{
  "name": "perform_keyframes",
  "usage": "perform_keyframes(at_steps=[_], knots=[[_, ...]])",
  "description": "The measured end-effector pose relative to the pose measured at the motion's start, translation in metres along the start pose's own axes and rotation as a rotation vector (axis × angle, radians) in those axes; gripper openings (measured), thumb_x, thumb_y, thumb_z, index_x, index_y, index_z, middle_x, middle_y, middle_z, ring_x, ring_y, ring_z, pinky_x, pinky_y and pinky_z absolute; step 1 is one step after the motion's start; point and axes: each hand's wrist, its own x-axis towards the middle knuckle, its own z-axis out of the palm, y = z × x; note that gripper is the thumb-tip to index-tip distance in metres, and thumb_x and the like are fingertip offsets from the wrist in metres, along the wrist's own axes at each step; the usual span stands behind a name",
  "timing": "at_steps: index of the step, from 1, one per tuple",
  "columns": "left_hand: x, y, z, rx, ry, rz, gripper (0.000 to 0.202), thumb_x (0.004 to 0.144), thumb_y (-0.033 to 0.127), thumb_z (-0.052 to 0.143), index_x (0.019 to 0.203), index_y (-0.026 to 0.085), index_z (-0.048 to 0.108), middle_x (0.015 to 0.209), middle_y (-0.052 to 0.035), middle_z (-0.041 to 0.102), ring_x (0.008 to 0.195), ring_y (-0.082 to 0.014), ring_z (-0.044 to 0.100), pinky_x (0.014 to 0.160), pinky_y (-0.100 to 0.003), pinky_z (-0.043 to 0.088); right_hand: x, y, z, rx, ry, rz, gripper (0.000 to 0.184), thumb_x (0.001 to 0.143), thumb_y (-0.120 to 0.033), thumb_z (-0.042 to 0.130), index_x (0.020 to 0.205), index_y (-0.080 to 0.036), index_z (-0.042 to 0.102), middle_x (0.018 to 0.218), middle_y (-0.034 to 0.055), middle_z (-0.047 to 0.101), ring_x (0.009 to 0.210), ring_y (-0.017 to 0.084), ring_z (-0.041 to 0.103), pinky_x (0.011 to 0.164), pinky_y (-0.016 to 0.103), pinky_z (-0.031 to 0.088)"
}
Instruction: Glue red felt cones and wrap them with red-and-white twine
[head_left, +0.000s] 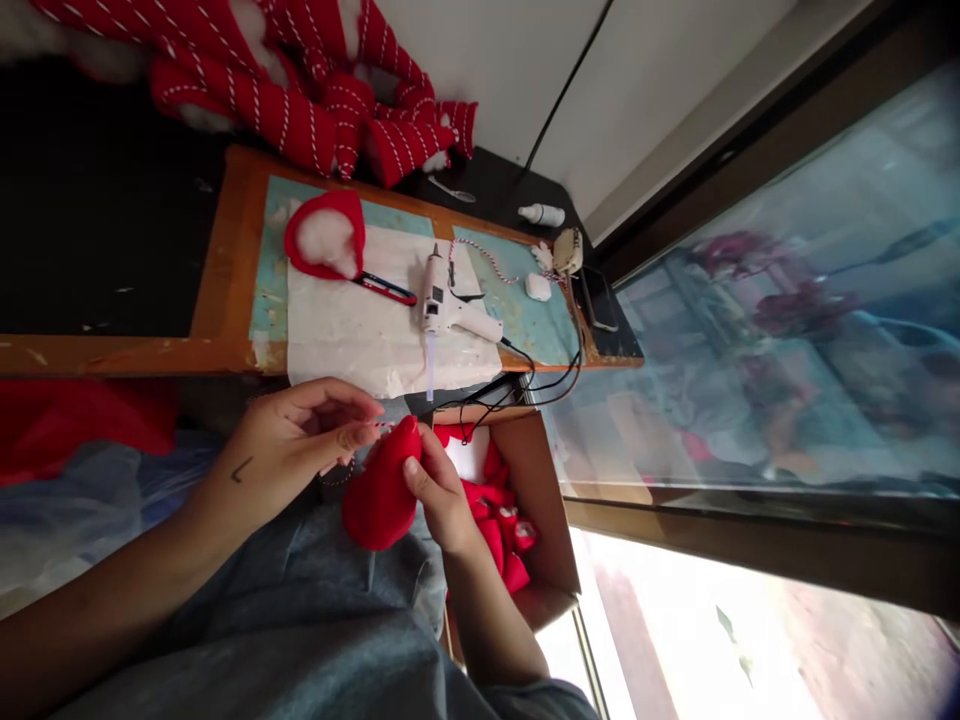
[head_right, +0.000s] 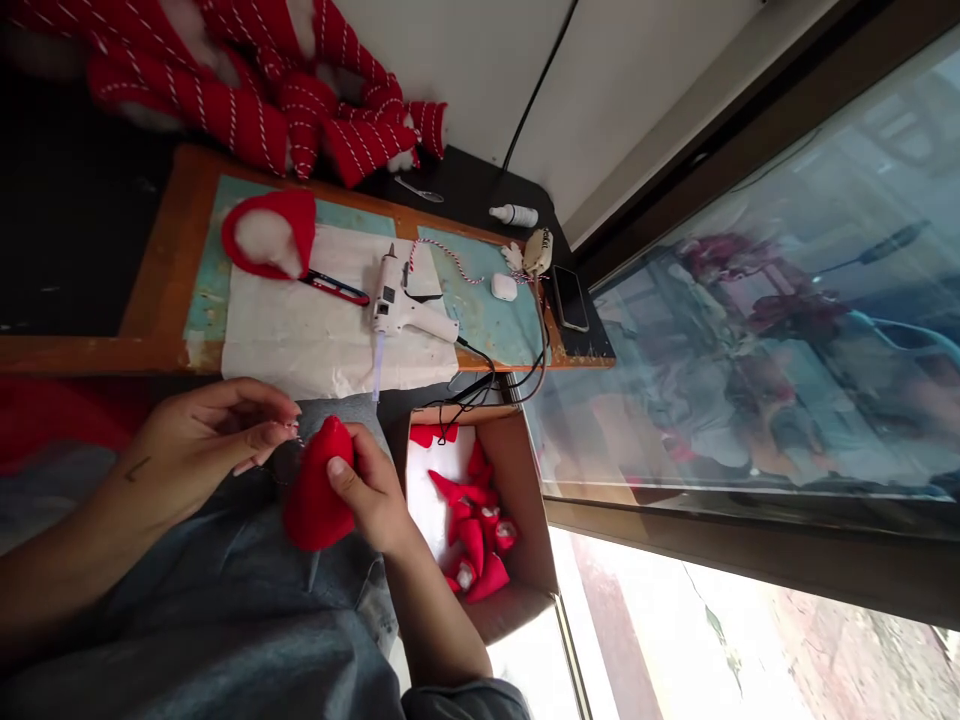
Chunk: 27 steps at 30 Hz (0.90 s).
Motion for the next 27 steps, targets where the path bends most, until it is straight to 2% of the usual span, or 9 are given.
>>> perform_keyframes(at_steps=[4,9,14,18,23,27], knots=[[-0.002,-0.003,0.003,-0.059,-0.021,-0.015,0.021,0.081,0.036,0.095,0.084,0.019,0.082,0.063,0.0031,0.065,0.049,-0.007,0.049,0.043,-0.016,0.042,-0.002,0.001,0.004,-0.073,0.008,0.001,0.044,0.095,-0.066,0.073,0.118,-0.029,0.07,0.102,0.0031,0.072,0.09,0.023,0.066,0.084,0.036,0.055],[-0.004,-0.006,0.006,-0.091,-0.034,-0.016,0.016,0.081,0.031,0.095,0.085,0.022,0.082,0.066,0.0035,0.067,0.052,-0.0069,0.052,0.047,-0.014,0.044,-0.003,-0.004,0.008,-0.172,0.061,0.003,0.042,0.093,-0.064,0.072,0.12,-0.032,0.072,0.108,0.0037,0.073,0.095,0.028,0.068,0.085,0.04,0.056],[-0.005,-0.006,0.007,-0.131,-0.055,-0.015,0.017,0.078,0.027,0.096,0.081,0.022,0.08,0.072,0.0021,0.07,0.06,-0.0082,0.057,0.052,-0.013,0.049,-0.004,-0.005,0.009,-0.184,0.063,-0.011,0.037,0.093,-0.061,0.072,0.117,-0.033,0.072,0.105,0.003,0.073,0.093,0.027,0.068,0.083,0.04,0.056],[-0.005,-0.004,0.007,-0.171,-0.059,-0.063,0.021,0.073,0.023,0.097,0.08,0.021,0.077,0.072,0.0026,0.068,0.06,-0.0083,0.056,0.053,-0.014,0.049,-0.005,-0.004,0.009,-0.18,0.072,-0.002,0.038,0.093,-0.061,0.073,0.117,-0.031,0.072,0.103,0.0035,0.074,0.091,0.027,0.069,0.082,0.041,0.056],[-0.003,0.0,0.01,-0.151,-0.045,-0.104,0.029,0.072,0.031,0.097,0.084,0.021,0.073,0.072,0.0032,0.064,0.061,-0.0114,0.056,0.053,-0.018,0.051,-0.006,-0.01,0.012,-0.23,0.1,-0.01,0.034,0.095,-0.059,0.071,0.114,-0.031,0.072,0.101,0.0029,0.074,0.089,0.027,0.069,0.084,0.042,0.057],[-0.002,0.0,0.013,-0.077,0.014,-0.036,0.03,0.074,0.033,0.096,0.086,0.023,0.07,0.08,0.0017,0.068,0.07,-0.0145,0.063,0.061,-0.021,0.055,-0.006,-0.014,0.014,-0.259,0.105,-0.023,0.031,0.096,-0.056,0.069,0.115,-0.032,0.073,0.102,0.0027,0.075,0.092,0.029,0.07,0.087,0.044,0.057]])
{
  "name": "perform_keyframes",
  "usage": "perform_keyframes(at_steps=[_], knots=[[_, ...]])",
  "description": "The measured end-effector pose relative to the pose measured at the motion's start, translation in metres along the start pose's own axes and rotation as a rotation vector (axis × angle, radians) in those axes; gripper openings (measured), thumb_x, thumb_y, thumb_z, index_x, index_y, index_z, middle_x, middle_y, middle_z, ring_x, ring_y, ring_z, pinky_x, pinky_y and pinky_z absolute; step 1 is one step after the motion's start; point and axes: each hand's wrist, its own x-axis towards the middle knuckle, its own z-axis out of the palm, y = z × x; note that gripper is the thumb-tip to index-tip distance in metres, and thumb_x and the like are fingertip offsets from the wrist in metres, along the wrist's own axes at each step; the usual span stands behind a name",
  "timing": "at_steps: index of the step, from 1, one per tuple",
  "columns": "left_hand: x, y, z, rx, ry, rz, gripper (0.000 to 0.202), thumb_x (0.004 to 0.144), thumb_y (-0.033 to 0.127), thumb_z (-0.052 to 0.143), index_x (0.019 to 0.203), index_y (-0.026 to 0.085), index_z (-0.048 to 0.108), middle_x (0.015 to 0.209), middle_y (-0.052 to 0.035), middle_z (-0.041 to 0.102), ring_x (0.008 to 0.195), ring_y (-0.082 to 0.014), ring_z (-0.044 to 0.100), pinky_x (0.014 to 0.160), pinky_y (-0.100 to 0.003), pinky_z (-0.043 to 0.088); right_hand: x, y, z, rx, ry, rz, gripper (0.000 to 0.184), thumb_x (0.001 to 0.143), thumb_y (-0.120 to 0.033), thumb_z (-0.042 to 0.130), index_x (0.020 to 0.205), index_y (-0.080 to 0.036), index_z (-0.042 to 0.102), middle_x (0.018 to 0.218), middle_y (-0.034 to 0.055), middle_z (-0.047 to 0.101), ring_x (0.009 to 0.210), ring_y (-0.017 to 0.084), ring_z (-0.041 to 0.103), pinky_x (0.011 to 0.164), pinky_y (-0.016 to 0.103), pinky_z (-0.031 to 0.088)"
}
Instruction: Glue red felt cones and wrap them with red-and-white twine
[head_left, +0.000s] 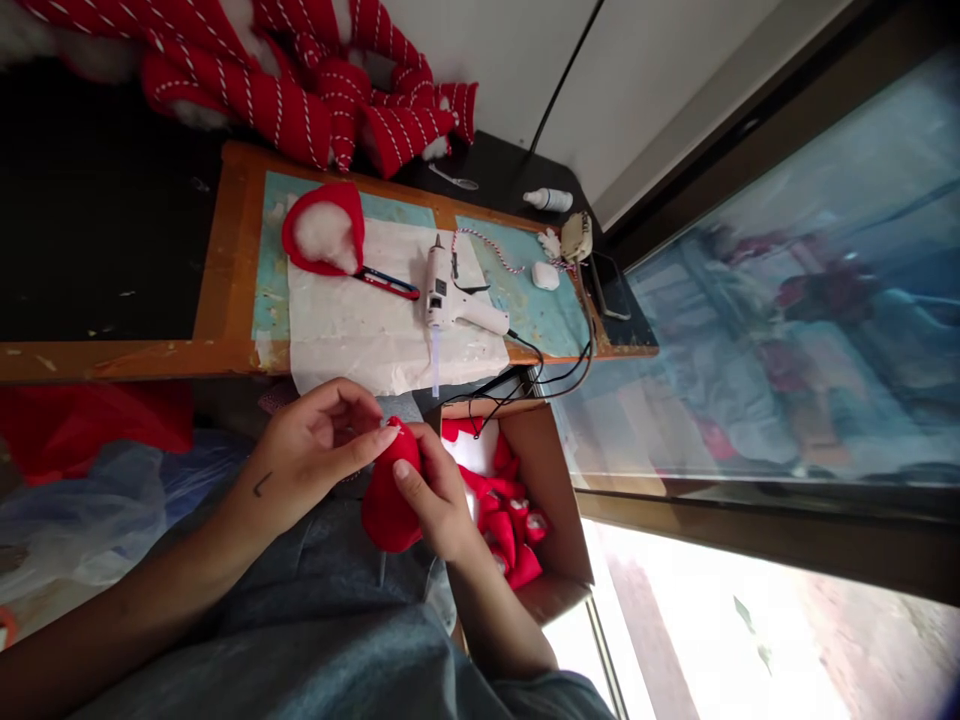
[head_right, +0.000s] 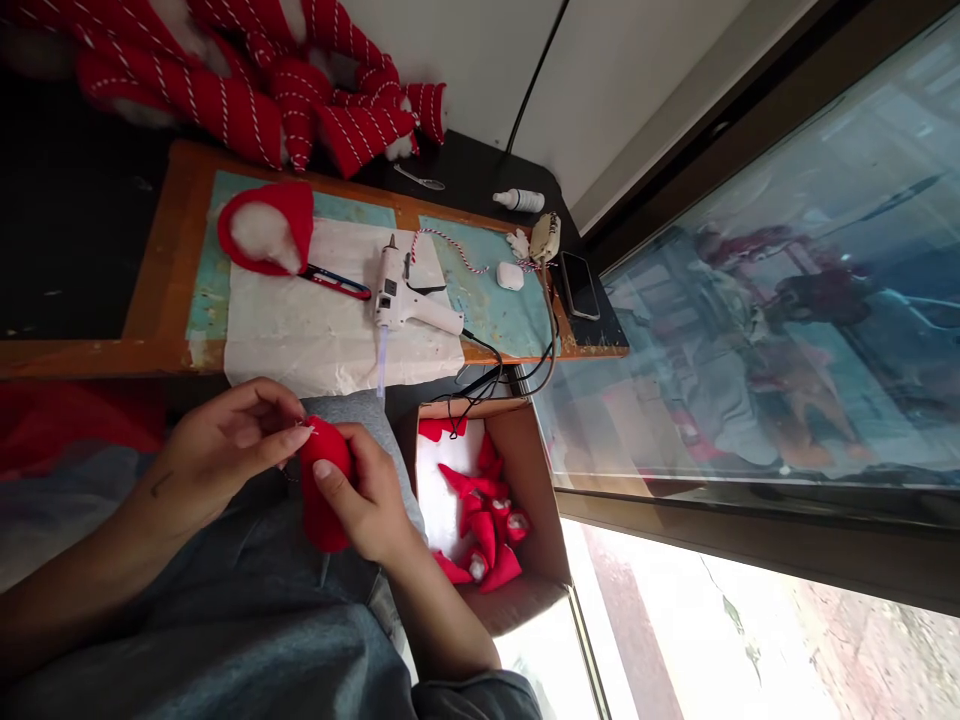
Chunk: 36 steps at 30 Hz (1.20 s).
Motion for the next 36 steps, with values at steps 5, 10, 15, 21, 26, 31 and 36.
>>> perform_keyframes(at_steps=[5,10,15,21,26,31,36], knots=[[-0.001,-0.002,0.001,0.099,0.058,0.057,0.025,0.083,0.041,0.089,0.091,0.025,0.071,0.082,0.0,0.069,0.077,-0.0177,0.067,0.067,-0.025,0.057,0.002,0.002,0.0,-0.018,0.004,-0.044,0.029,0.097,-0.054,0.07,0.117,-0.032,0.073,0.105,0.0038,0.075,0.095,0.029,0.07,0.09,0.045,0.057],[-0.002,0.0,-0.001,0.057,0.013,-0.006,0.029,0.086,0.044,0.086,0.093,0.023,0.069,0.081,0.0007,0.067,0.068,-0.0154,0.061,0.058,-0.023,0.053,0.004,0.003,0.002,-0.019,-0.005,-0.063,0.028,0.099,-0.053,0.069,0.116,-0.032,0.072,0.108,0.004,0.076,0.098,0.029,0.071,0.091,0.045,0.056],[-0.001,0.0,-0.003,0.008,-0.024,-0.018,0.031,0.087,0.047,0.085,0.099,0.023,0.069,0.083,0.0006,0.066,0.07,-0.0147,0.061,0.06,-0.022,0.053,0.004,-0.001,0.003,-0.032,0.0,-0.055,0.026,0.097,-0.052,0.068,0.114,-0.033,0.073,0.108,0.0034,0.077,0.098,0.03,0.072,0.091,0.044,0.056],[-0.001,-0.001,-0.003,0.068,0.022,-0.004,0.032,0.084,0.042,0.089,0.098,0.023,0.068,0.089,-0.001,0.069,0.082,-0.0179,0.067,0.065,-0.023,0.055,0.001,-0.003,0.004,-0.16,0.01,-0.085,0.027,0.098,-0.05,0.068,0.118,-0.033,0.074,0.111,0.0056,0.078,0.1,0.032,0.073,0.092,0.045,0.057],[-0.004,-0.005,-0.008,0.026,-0.064,-0.025,0.028,0.094,0.049,0.075,0.105,0.024,0.068,0.082,0.0005,0.066,0.067,-0.0156,0.061,0.059,-0.024,0.054,0.0,-0.002,0.005,-0.229,0.018,-0.122,0.03,0.102,-0.051,0.063,0.122,-0.03,0.072,0.114,0.0066,0.078,0.102,0.031,0.074,0.093,0.045,0.057],[-0.001,-0.01,-0.008,0.048,-0.014,-0.052,0.03,0.088,0.044,0.083,0.105,0.026,0.067,0.089,0.0001,0.068,0.076,-0.0166,0.065,0.059,-0.021,0.053,0.001,-0.005,0.007,-0.313,0.021,-0.127,0.03,0.103,-0.05,0.063,0.122,-0.029,0.072,0.115,0.0089,0.077,0.105,0.035,0.074,0.094,0.049,0.057],[0.0,-0.014,-0.015,-0.033,-0.158,-0.062,0.05,0.09,0.066,0.077,0.115,0.024,0.066,0.09,-0.0009,0.069,0.07,-0.0158,0.062,0.059,-0.024,0.052,0.001,0.002,0.007,-0.294,0.013,-0.104,0.043,0.099,-0.052,0.07,0.135,-0.031,0.058,0.127,0.0108,0.072,0.111,0.035,0.072,0.098,0.051,0.056]])
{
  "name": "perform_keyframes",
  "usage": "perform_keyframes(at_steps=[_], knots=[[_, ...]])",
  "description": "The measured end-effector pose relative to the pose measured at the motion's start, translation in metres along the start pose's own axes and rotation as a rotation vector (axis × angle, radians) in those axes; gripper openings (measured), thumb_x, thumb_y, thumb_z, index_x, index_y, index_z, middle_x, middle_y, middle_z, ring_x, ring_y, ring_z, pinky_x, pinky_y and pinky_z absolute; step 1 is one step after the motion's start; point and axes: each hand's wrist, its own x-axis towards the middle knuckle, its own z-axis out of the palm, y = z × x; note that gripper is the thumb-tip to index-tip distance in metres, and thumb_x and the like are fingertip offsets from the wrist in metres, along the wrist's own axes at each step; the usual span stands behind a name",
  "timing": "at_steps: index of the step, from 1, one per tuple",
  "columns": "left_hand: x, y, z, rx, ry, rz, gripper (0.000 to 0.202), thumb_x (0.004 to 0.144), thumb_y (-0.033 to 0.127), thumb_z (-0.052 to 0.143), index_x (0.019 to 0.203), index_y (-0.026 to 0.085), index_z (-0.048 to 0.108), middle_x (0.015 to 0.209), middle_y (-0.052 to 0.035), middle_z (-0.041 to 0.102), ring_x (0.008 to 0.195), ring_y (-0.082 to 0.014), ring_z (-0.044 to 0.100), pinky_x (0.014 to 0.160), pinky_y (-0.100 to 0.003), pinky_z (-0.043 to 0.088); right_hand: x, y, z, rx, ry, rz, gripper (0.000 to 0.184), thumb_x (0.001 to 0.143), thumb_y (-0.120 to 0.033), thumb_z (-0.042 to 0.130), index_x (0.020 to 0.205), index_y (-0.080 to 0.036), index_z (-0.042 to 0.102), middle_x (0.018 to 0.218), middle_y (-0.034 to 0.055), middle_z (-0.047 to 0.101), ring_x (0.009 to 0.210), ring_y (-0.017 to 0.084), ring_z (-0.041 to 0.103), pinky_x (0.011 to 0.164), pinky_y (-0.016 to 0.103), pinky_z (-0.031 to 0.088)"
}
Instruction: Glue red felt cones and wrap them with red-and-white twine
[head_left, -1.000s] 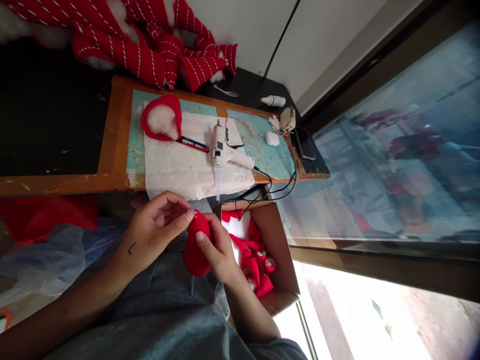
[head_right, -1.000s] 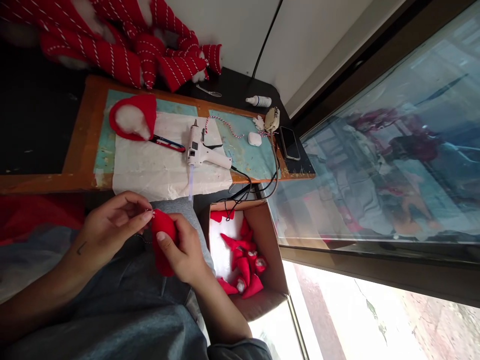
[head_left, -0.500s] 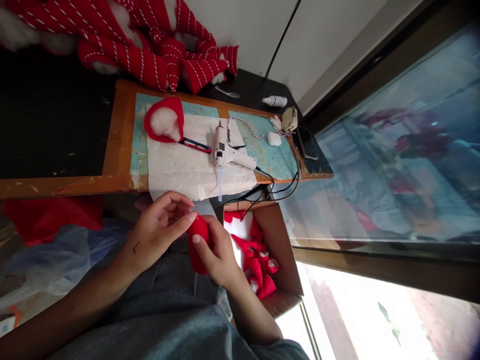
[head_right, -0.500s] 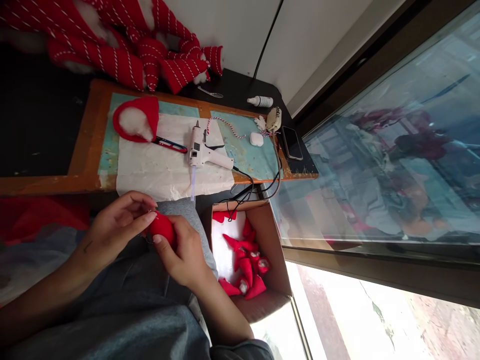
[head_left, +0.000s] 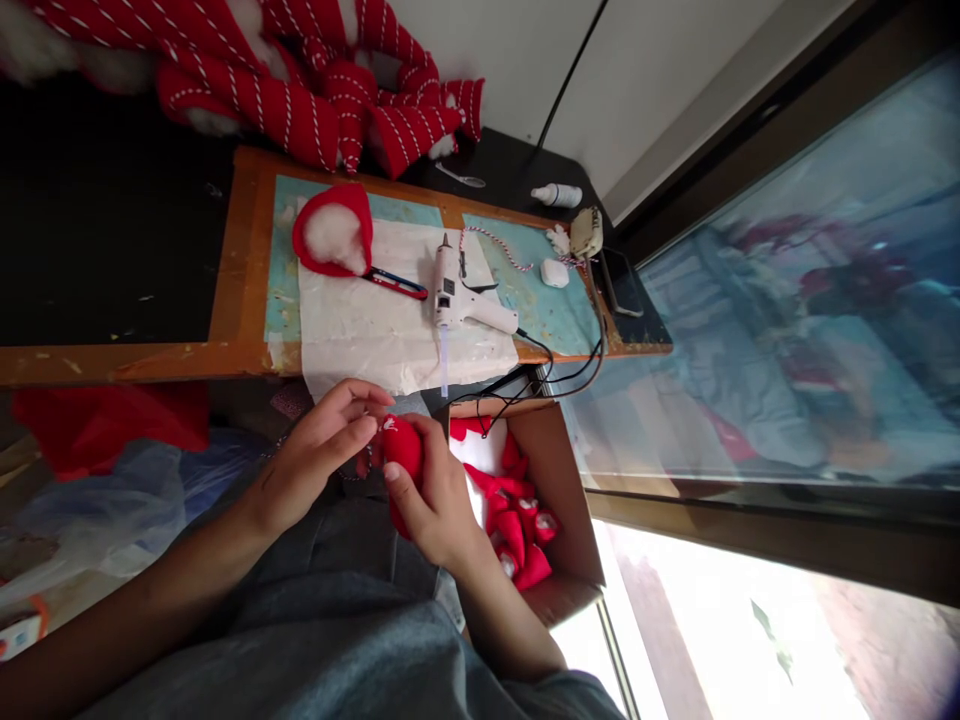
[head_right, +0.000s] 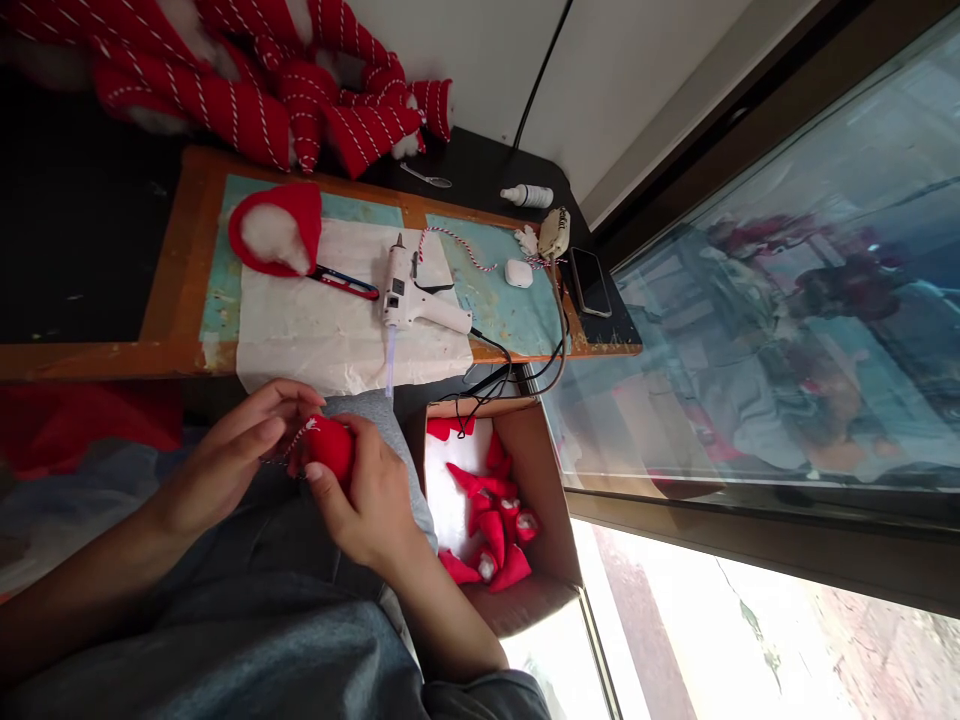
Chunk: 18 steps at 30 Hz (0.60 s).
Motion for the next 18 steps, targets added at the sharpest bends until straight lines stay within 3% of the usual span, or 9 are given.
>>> perform_keyframes(at_steps=[3,6,9,12,15,18], knots=[[-0.003,-0.006,-0.006,-0.055,-0.092,-0.043,0.072,0.081,0.081,0.078,0.122,0.024,0.065,0.096,-0.0043,0.072,0.073,-0.0187,0.066,0.063,-0.028,0.055,0.0,0.007,0.002,0.02,0.04,0.04,0.063,0.087,-0.052,0.084,0.133,-0.028,0.049,0.125,0.0107,0.069,0.104,0.03,0.071,0.092,0.045,0.058],[-0.004,-0.014,-0.01,-0.032,-0.017,-0.084,0.06,0.077,0.068,0.091,0.11,0.025,0.066,0.091,-0.002,0.071,0.071,-0.0168,0.064,0.061,-0.025,0.053,0.003,0.009,0.0,0.03,0.057,0.022,0.046,0.087,-0.047,0.084,0.117,-0.027,0.054,0.114,0.006,0.068,0.098,0.024,0.068,0.089,0.039,0.057],[-0.004,-0.018,-0.013,0.078,0.069,-0.061,0.046,0.077,0.056,0.094,0.09,0.023,0.065,0.076,0.0023,0.064,0.064,-0.0144,0.058,0.058,-0.024,0.052,0.007,0.009,-0.006,0.033,0.077,-0.057,0.027,0.096,-0.043,0.076,0.112,-0.026,0.063,0.113,0.0066,0.07,0.104,0.025,0.067,0.095,0.04,0.054],[-0.005,-0.015,-0.015,0.172,0.132,-0.007,0.04,0.079,0.053,0.093,0.084,0.022,0.068,0.072,0.0036,0.06,0.063,-0.0142,0.055,0.062,-0.024,0.052,0.007,0.011,-0.009,0.077,0.097,-0.037,0.029,0.103,-0.044,0.069,0.126,-0.028,0.066,0.123,0.0077,0.072,0.116,0.027,0.067,0.105,0.042,0.051],[-0.008,-0.01,-0.015,0.226,0.171,0.04,0.036,0.083,0.054,0.089,0.086,0.023,0.071,0.078,0.0011,0.065,0.071,-0.0163,0.06,0.067,-0.026,0.054,0.003,0.014,-0.007,0.229,0.095,0.071,0.042,0.106,-0.047,0.065,0.144,-0.032,0.057,0.127,0.0058,0.072,0.115,0.025,0.068,0.104,0.04,0.051],[-0.011,-0.004,-0.012,0.246,0.172,0.061,0.036,0.085,0.056,0.087,0.087,0.024,0.073,0.081,-0.001,0.068,0.076,-0.0192,0.064,0.069,-0.027,0.056,0.0,0.016,-0.003,0.409,0.065,0.119,0.04,0.107,-0.052,0.062,0.14,-0.032,0.056,0.123,0.0044,0.071,0.107,0.023,0.068,0.096,0.037,0.054]])
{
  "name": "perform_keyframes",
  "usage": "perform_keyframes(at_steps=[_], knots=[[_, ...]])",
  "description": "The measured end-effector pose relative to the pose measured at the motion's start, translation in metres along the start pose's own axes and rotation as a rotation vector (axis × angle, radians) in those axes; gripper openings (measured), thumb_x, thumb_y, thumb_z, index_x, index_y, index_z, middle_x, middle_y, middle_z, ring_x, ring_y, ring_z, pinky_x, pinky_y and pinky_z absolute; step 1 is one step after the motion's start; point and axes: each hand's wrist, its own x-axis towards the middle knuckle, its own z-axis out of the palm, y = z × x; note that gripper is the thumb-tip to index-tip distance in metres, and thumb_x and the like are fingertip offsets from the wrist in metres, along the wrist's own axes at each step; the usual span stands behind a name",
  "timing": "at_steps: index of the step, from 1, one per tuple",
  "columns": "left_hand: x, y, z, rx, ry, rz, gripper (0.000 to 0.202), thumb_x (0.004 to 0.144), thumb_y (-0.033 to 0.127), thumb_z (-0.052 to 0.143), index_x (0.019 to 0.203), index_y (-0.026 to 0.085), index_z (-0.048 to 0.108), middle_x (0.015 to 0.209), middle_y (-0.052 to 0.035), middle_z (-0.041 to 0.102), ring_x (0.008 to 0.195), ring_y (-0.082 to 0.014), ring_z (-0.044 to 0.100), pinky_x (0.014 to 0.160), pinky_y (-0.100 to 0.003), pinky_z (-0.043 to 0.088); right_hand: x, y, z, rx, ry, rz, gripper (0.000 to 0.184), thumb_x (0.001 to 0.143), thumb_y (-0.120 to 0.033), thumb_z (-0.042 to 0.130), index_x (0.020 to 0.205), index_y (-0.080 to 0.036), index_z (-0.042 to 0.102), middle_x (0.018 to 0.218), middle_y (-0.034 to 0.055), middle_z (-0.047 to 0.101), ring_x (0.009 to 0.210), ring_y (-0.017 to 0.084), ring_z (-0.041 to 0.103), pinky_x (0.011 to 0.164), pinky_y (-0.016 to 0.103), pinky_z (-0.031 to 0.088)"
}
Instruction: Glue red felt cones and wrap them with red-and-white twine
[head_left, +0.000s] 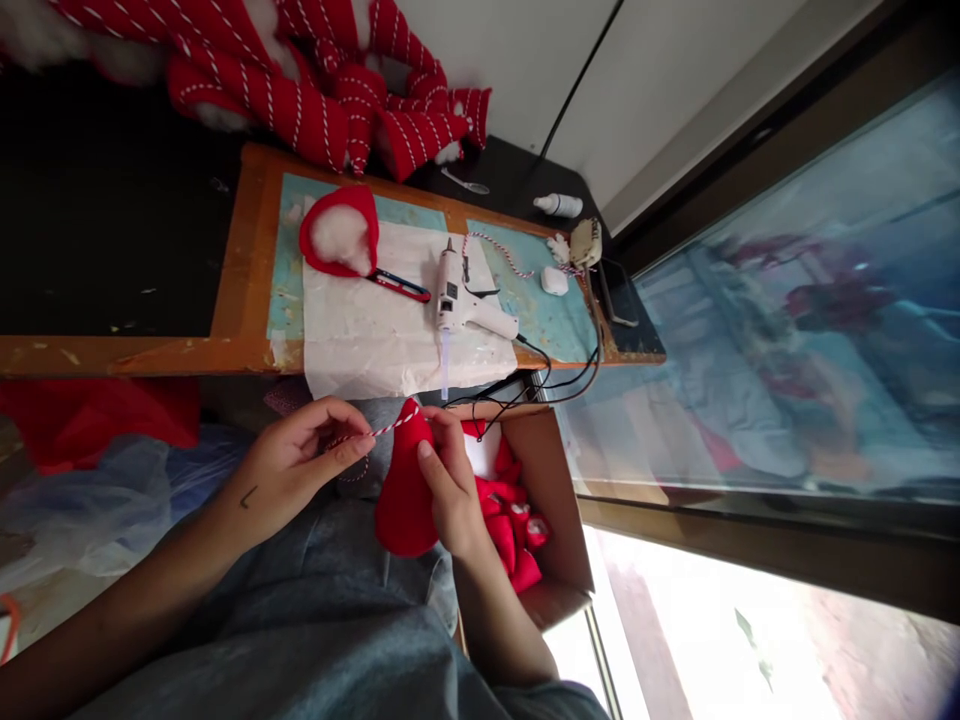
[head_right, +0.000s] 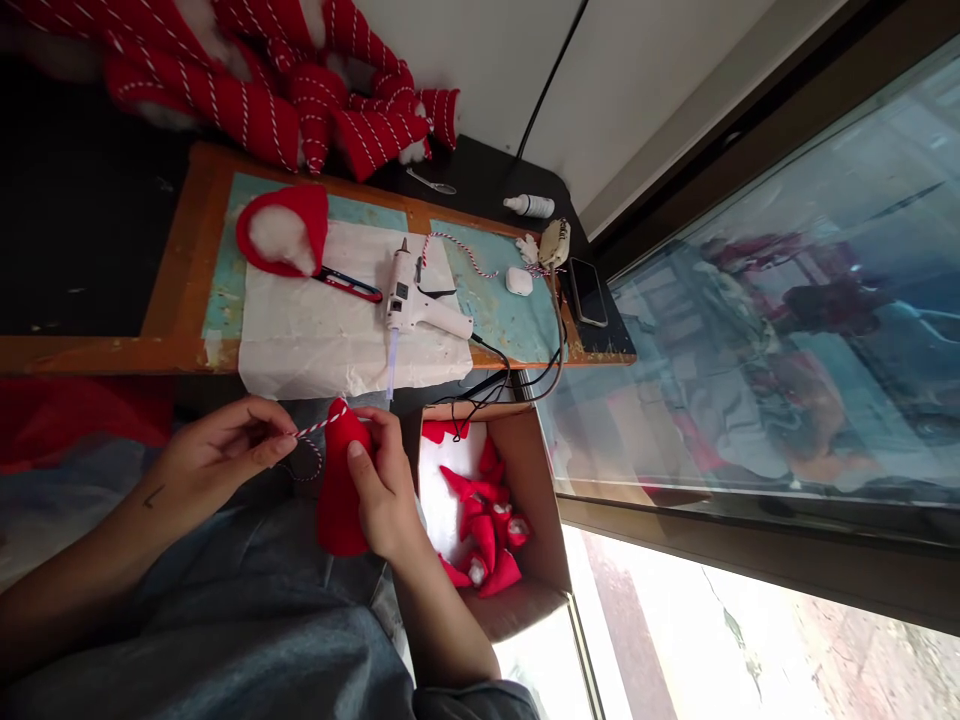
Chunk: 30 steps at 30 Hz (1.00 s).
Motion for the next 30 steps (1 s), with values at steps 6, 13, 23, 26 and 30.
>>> perform_keyframes(at_steps=[6,13,23,26,30], knots=[[-0.005,0.004,0.004,-0.025,0.008,0.024,0.031,0.089,0.056,0.084,0.087,0.027,0.075,0.079,-0.0009,0.068,0.072,-0.0191,0.065,0.062,-0.024,0.056,0.004,0.0,0.005,0.084,-0.061,0.079,0.056,0.083,-0.053,0.09,0.115,-0.031,0.05,0.099,-0.0011,0.065,0.078,0.018,0.062,0.073,0.03,0.056],[-0.005,0.006,0.011,-0.093,0.024,-0.011,0.032,0.089,0.056,0.083,0.089,0.026,0.074,0.079,-0.0002,0.067,0.07,-0.0174,0.062,0.06,-0.022,0.055,0.004,0.007,0.002,0.214,-0.057,0.173,0.047,0.085,-0.062,0.086,0.107,-0.028,0.062,0.095,0.0,0.066,0.076,0.017,0.058,0.071,0.028,0.05],[-0.008,0.017,0.014,-0.107,0.042,-0.038,0.025,0.087,0.048,0.084,0.086,0.025,0.073,0.08,-0.001,0.067,0.074,-0.0188,0.063,0.063,-0.023,0.057,0.008,0.006,0.004,0.206,-0.075,0.131,0.038,0.09,-0.06,0.081,0.106,-0.028,0.068,0.09,-0.0017,0.062,0.077,0.017,0.054,0.074,0.029,0.045],[-0.004,0.013,0.015,-0.131,0.078,-0.013,0.023,0.085,0.045,0.086,0.084,0.026,0.074,0.078,-0.0005,0.066,0.073,-0.0175,0.062,0.062,-0.021,0.055,0.009,0.003,0.006,0.171,-0.074,0.118,0.04,0.09,-0.063,0.079,0.104,-0.028,0.068,0.089,-0.0009,0.064,0.077,0.018,0.056,0.075,0.031,0.048],[-0.001,-0.002,0.016,-0.167,0.128,-0.036,0.021,0.087,0.046,0.086,0.089,0.027,0.076,0.082,0.0006,0.066,0.074,-0.0152,0.06,0.063,-0.018,0.053,0.01,0.001,0.008,0.143,-0.074,0.139,0.049,0.086,-0.073,0.076,0.102,-0.028,0.066,0.09,0.0018,0.067,0.078,0.022,0.06,0.076,0.036,0.053]])
